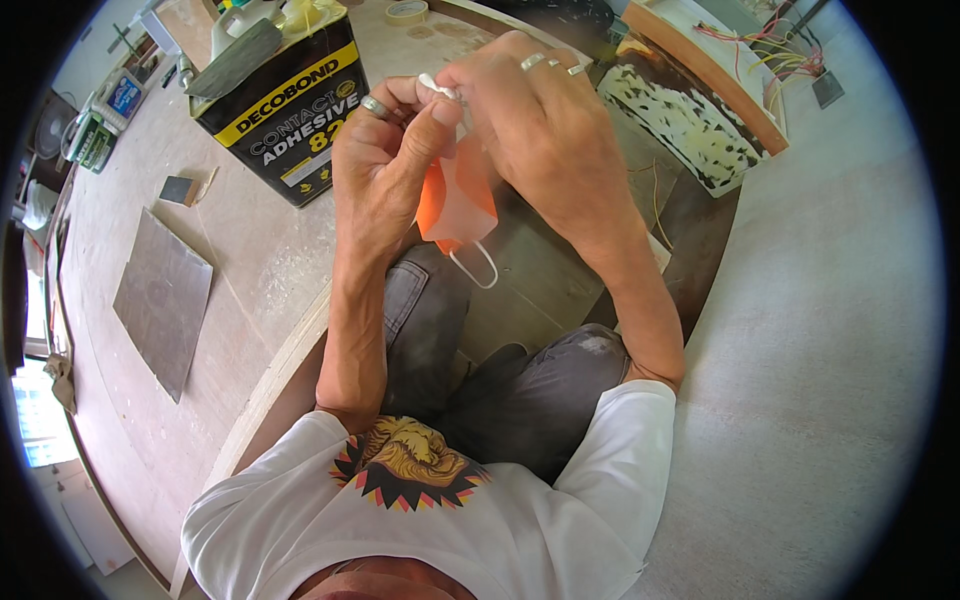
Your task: The person sits on the floor and assembles an orange face mask by hand. They fold the mask edges, use scissors to trim the elastic ear loops, and tie the loops to the mask corners. The mask is handled throughout, and the final tied loops are visible.
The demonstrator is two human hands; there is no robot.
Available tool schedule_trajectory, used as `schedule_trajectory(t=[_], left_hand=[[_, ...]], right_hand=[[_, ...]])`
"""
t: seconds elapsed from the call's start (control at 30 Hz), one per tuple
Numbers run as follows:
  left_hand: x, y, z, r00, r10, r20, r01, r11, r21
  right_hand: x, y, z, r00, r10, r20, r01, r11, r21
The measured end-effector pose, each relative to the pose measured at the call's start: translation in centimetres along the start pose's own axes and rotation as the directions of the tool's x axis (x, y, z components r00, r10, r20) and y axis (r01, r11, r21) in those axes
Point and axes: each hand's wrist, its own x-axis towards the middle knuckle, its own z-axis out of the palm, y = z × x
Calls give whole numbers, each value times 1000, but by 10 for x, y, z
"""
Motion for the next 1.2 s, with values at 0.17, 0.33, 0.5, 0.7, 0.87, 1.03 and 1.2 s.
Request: schedule_trajectory(t=[0.17, 0.33, 0.5, 0.7, 0.87, 1.03, 1.2], left_hand=[[1, -4, 1, 996, 45, -77, -40, 997, 64], [1, 1, 5, 993, -93, -69, 94, 996, 7], [1, -5, 5, 997, -48, -56, 38, 985, -167], [3, -9, 10, 992, 113, -63, -112, 993, 22], [0, -1, 14, 992, 92, -90, -76, 982, 174], [1, -1, 15, 989, 105, -106, -80, 972, 219], [2, -8, 7, 998, 43, -46, -39, 997, 71]], right_hand=[[-1, -4, -2, 988, 139, 64, -145, 985, 90], [-2, 0, -2, 986, 135, 94, -145, 983, 111], [-5, -1, 3, 955, 261, 140, -295, 882, 368], [-8, 4, 0, 730, 496, 470, -639, 252, 727], [-5, 8, -6, 621, 480, 619, -714, 21, 700], [-4, 11, -9, 637, 485, 599, -725, 114, 679], [-7, 0, -2, 793, 517, 323, -603, 586, 541]])
